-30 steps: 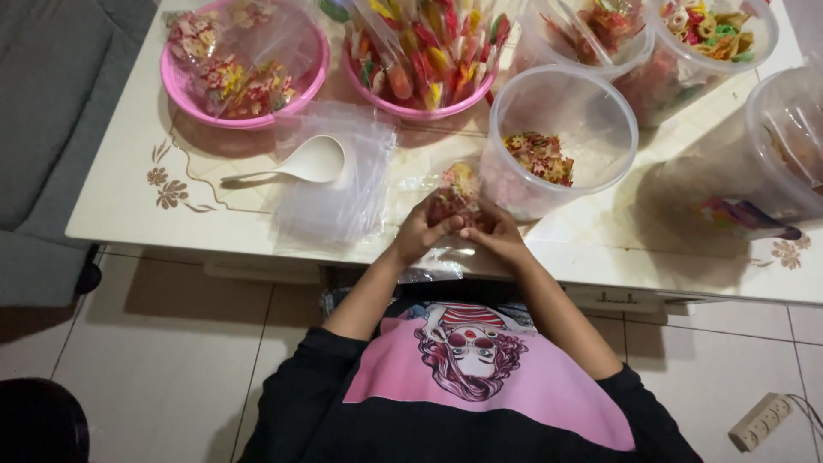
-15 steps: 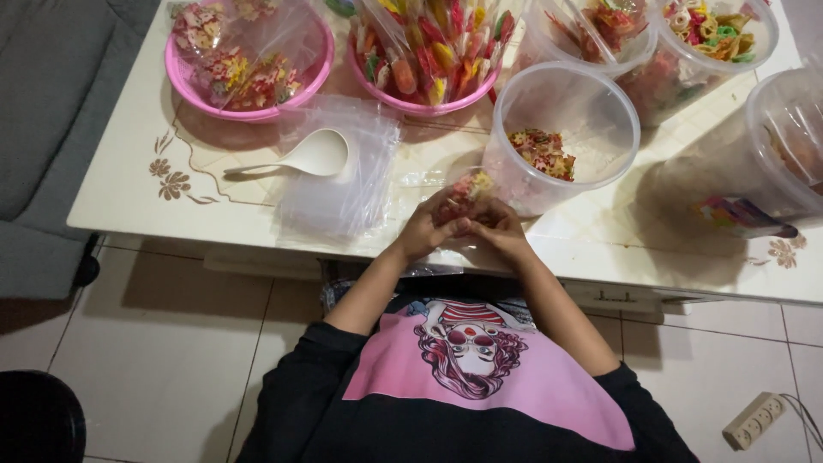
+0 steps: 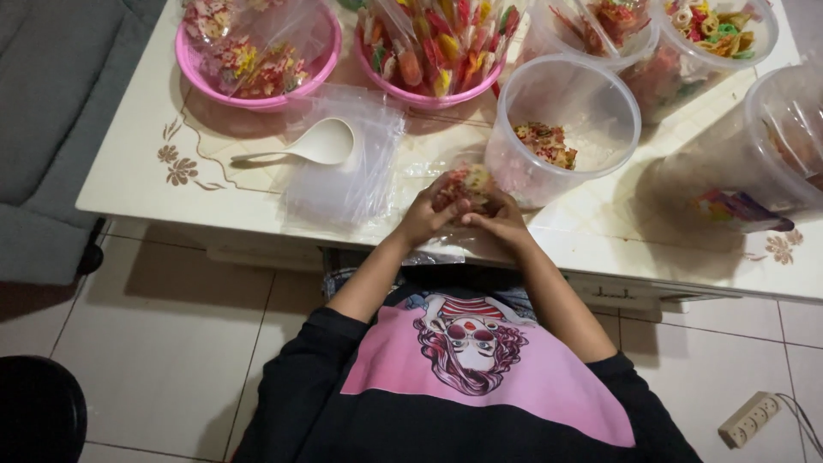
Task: Packing small snacks into individual plastic bags from larger containers on a table.
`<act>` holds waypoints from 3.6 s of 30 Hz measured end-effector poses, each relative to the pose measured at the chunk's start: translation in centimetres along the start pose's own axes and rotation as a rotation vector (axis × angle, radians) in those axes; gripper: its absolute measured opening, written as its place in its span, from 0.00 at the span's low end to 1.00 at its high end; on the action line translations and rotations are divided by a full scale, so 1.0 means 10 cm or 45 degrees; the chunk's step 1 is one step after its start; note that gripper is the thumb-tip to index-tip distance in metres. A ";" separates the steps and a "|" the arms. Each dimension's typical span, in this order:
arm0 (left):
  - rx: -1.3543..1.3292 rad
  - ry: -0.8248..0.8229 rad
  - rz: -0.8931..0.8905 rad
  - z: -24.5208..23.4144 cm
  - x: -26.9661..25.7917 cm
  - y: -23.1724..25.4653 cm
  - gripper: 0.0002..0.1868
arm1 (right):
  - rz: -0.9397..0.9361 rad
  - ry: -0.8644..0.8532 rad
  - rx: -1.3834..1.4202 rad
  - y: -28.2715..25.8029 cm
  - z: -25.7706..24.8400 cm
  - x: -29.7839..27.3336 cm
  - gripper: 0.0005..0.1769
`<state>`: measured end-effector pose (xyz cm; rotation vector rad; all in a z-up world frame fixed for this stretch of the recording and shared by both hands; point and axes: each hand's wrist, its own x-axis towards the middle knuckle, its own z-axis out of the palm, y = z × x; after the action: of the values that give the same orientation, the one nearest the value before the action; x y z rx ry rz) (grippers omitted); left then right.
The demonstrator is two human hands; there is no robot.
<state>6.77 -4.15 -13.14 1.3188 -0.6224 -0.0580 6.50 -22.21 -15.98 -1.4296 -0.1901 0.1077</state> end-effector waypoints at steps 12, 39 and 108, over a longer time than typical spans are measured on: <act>-0.012 0.007 -0.073 -0.04 -0.04 -0.14 0.27 | -0.131 0.063 -0.048 -0.15 0.11 -0.07 0.11; 0.103 0.012 -0.158 -0.01 -0.04 0.07 0.33 | -0.101 0.066 -0.071 -0.19 0.07 -0.08 0.12; 0.381 0.064 -0.075 -0.07 -0.01 0.17 0.16 | -0.247 0.471 0.215 -0.29 0.50 -0.14 0.08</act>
<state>6.45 -3.04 -11.72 1.6232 -0.5637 0.0213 3.99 -18.06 -12.53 -1.2314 -0.0128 -0.2925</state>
